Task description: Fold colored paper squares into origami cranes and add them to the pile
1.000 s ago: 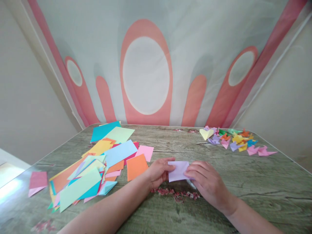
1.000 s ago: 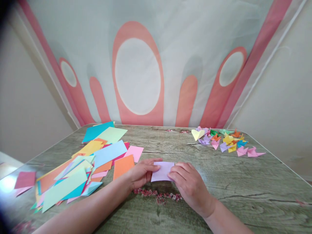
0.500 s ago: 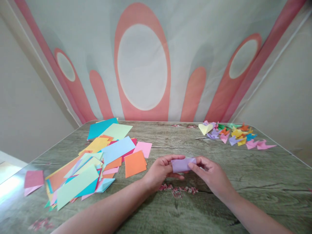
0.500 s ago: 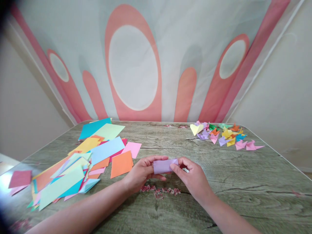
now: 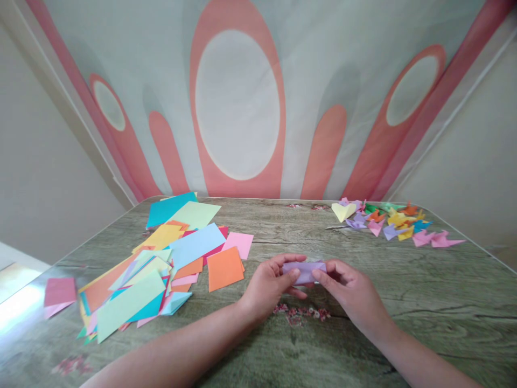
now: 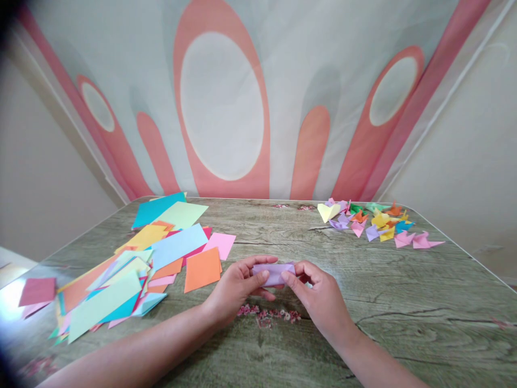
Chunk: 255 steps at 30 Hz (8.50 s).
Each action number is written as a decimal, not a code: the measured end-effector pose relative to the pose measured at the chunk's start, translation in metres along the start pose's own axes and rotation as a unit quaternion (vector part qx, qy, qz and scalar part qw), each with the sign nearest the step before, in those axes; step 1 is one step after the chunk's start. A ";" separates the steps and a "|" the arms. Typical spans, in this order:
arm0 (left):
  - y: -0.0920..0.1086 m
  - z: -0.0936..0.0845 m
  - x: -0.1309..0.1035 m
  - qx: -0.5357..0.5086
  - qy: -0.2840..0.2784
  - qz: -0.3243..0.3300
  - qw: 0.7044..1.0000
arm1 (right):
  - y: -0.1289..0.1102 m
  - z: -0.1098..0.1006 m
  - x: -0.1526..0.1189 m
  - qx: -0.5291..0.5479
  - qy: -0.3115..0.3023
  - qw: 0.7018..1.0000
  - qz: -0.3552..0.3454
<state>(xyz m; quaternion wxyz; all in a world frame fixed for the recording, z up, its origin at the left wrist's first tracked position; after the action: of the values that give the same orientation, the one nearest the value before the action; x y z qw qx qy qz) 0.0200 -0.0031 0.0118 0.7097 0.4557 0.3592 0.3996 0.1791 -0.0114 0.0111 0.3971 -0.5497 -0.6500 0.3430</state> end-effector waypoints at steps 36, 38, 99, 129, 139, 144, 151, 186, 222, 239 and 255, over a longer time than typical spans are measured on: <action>0.007 0.007 -0.003 -0.005 0.023 0.010 1.000 | 0.007 0.013 0.000 0.288 -0.011 0.955 0.068; 0.007 0.007 -0.003 -0.003 0.021 0.014 1.000 | 0.008 0.014 0.001 0.304 -0.007 0.950 0.072; 0.025 -0.033 0.072 0.686 0.041 0.055 0.724 | 0.026 0.013 0.073 -0.187 -0.006 0.982 -0.003; 0.021 -0.017 0.053 0.646 -0.099 0.214 0.726 | -0.010 0.025 0.024 -0.347 -0.112 0.887 -0.283; 0.024 -0.025 0.049 0.604 -0.107 0.231 0.755 | -0.009 0.031 0.020 -0.369 -0.118 0.883 -0.266; 0.021 -0.027 0.049 0.607 -0.117 0.238 0.749 | -0.013 0.033 0.023 -0.371 -0.119 0.883 -0.261; 0.022 -0.027 0.046 0.646 -0.165 0.240 0.705 | -0.012 0.023 0.024 -0.361 -0.128 0.887 -0.258; 0.033 -0.016 0.014 0.831 -0.162 0.133 0.515 | 0.005 0.002 0.027 -0.344 -0.075 0.893 -0.282; 0.022 -0.011 0.027 0.698 -0.119 0.248 0.661 | -0.022 0.009 0.010 -0.257 -0.051 0.883 -0.390; 0.018 0.003 0.014 0.791 -0.132 0.235 0.549 | -0.011 0.015 0.015 -0.282 -0.088 0.891 -0.344; 0.019 -0.011 0.019 0.695 -0.087 0.176 0.691 | -0.003 0.014 0.020 -0.235 -0.081 0.935 -0.251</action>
<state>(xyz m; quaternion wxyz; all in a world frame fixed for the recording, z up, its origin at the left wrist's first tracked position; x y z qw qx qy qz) 0.0134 0.0226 0.0236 0.1349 0.9063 0.3847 0.1116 0.1637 0.0074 0.0100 0.2760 -0.4168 -0.8588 0.1125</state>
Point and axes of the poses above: each hand's wrist, its own x-axis towards the middle knuckle, its own z-axis out of the palm, y = z × x, the point moved 6 cm from there along x, towards the middle knuckle
